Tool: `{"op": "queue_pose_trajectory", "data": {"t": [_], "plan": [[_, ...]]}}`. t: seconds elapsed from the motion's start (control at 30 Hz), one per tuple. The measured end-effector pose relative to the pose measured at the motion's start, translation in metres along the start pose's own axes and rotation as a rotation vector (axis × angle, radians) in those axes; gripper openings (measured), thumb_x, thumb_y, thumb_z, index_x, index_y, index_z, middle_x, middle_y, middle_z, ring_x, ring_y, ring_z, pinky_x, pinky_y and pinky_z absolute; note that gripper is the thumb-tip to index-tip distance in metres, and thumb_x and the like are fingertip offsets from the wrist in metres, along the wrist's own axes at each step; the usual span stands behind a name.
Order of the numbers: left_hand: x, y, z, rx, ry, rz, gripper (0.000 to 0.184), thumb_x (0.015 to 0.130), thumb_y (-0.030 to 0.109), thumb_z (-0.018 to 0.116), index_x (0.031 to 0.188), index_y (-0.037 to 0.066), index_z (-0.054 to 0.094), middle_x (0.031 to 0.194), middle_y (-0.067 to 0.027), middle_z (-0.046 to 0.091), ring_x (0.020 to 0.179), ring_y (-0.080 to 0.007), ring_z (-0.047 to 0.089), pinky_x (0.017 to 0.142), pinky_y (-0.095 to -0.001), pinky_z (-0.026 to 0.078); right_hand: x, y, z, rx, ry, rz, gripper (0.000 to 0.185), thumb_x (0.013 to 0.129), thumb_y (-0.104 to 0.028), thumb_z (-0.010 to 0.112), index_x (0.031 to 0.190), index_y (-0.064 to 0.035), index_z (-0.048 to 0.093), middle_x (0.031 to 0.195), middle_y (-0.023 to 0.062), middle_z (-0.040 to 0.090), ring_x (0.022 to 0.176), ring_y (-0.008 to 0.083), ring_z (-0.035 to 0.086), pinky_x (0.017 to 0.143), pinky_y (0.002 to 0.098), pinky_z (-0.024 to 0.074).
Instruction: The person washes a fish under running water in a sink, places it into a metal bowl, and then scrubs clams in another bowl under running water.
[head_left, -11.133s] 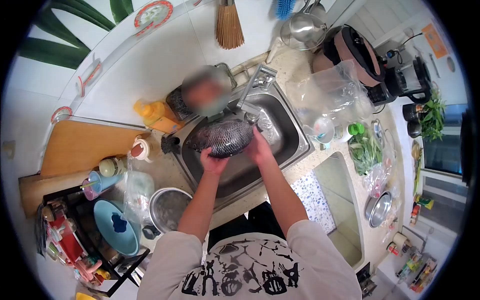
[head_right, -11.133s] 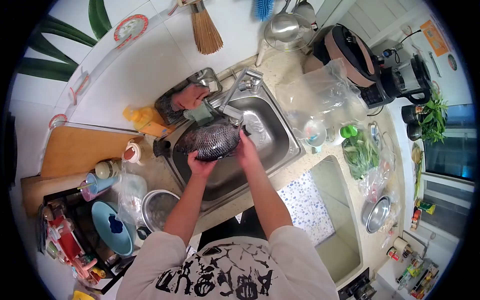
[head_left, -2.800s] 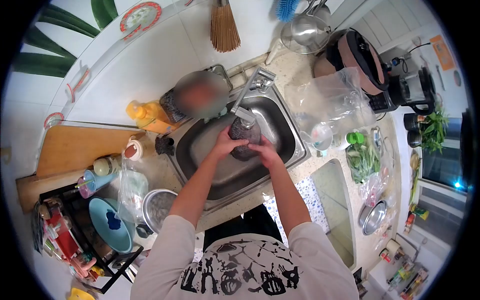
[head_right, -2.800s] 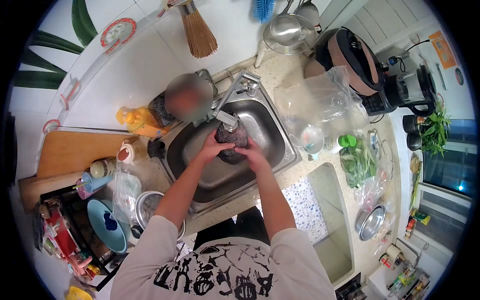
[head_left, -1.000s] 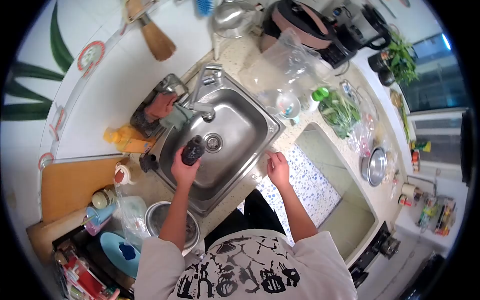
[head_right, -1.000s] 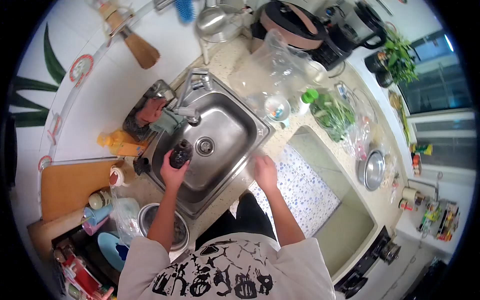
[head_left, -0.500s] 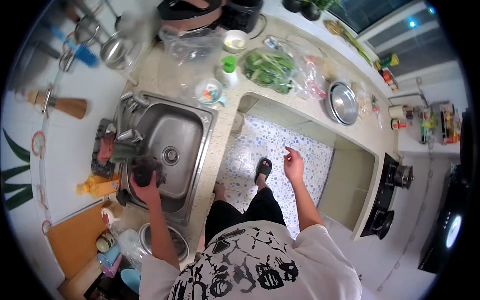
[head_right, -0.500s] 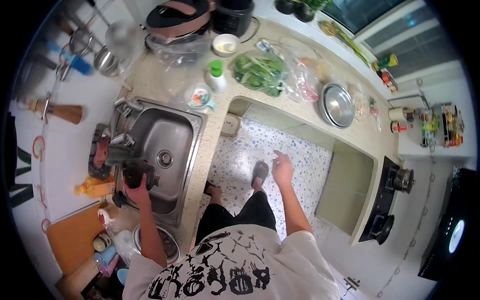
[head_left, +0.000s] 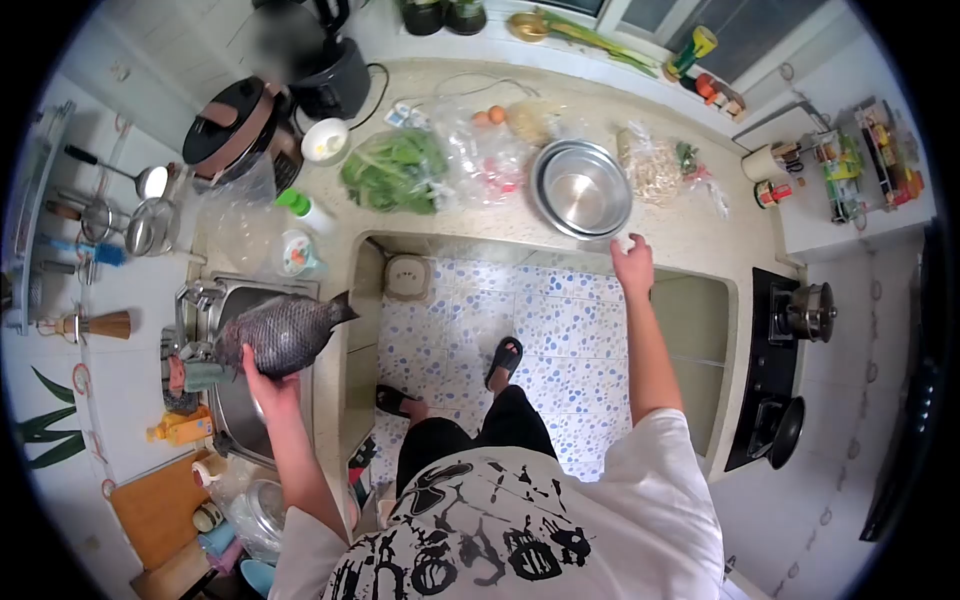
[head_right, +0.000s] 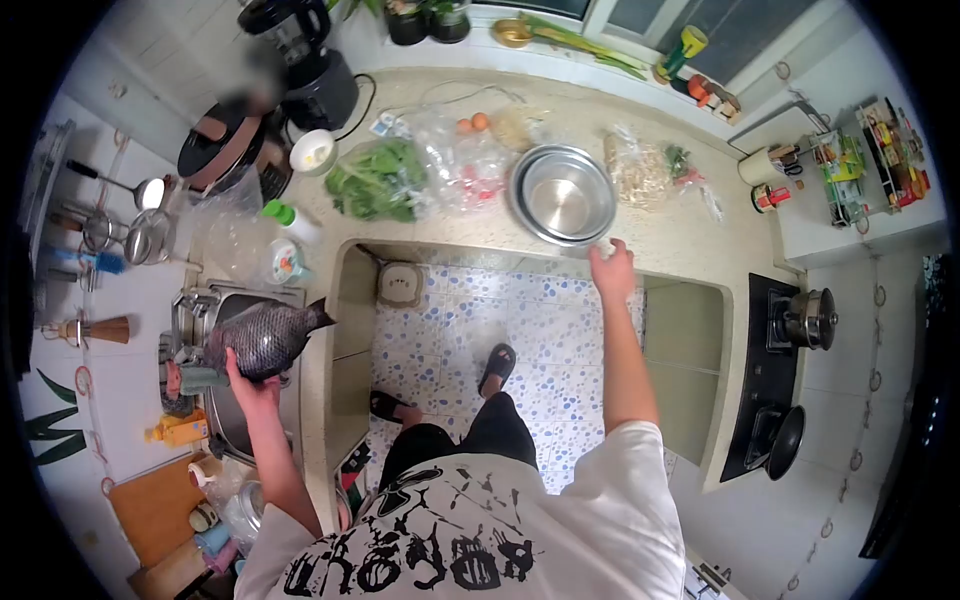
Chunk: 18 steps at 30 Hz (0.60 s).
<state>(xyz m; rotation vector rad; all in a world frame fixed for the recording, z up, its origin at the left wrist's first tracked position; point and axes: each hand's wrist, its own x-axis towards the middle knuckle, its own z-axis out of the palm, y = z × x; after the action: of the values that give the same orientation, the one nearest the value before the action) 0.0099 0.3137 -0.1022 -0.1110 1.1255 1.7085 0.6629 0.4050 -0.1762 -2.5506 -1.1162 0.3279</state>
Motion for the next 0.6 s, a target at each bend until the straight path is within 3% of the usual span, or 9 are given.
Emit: {"op": "queue_pose_trajectory", "data": {"t": [0.13,0.37,0.6], "plan": [[-0.041,-0.073,0.110,0.027,-0.113,-0.085,0.062,0.088,0.038,0.071,0.139,0.009,0.049,0.138,-0.0107,0.056,0.124,-0.0314,0.056,0.106,-0.0518,0.046,0.047,-0.021,-0.006,0.003,-0.065,0.082,0.072,0.078,-0.049,0.072,0.136,-0.0153,0.046,0.128,0.0169,0.054,0.112,0.0377,0.062,0.088,0.0522,0.0523],[-0.069,-0.192,0.244,0.065,-0.288,-0.291,0.057,0.090,0.036,0.070,0.136,0.010,0.050,0.133,-0.0101,0.059,0.121,-0.0301,0.058,0.104,-0.0506,0.048,0.087,-0.037,0.014,0.039,-0.081,0.189,0.075,0.075,-0.041,0.080,0.130,-0.0126,0.038,0.127,0.0215,0.047,0.100,0.0410,0.065,0.082,0.0519,0.0541],[-0.055,-0.269,0.321,0.163,-0.458,-0.440,0.049,0.092,0.033,0.068,0.133,0.011,0.054,0.131,-0.0083,0.061,0.120,-0.0275,0.059,0.104,-0.0476,0.047,0.108,-0.025,0.025,0.046,-0.087,0.180,0.059,0.078,-0.015,0.069,0.130,-0.0144,0.041,0.123,0.0222,0.051,0.100,0.0422,0.065,0.084,0.0505,0.0535]]}}
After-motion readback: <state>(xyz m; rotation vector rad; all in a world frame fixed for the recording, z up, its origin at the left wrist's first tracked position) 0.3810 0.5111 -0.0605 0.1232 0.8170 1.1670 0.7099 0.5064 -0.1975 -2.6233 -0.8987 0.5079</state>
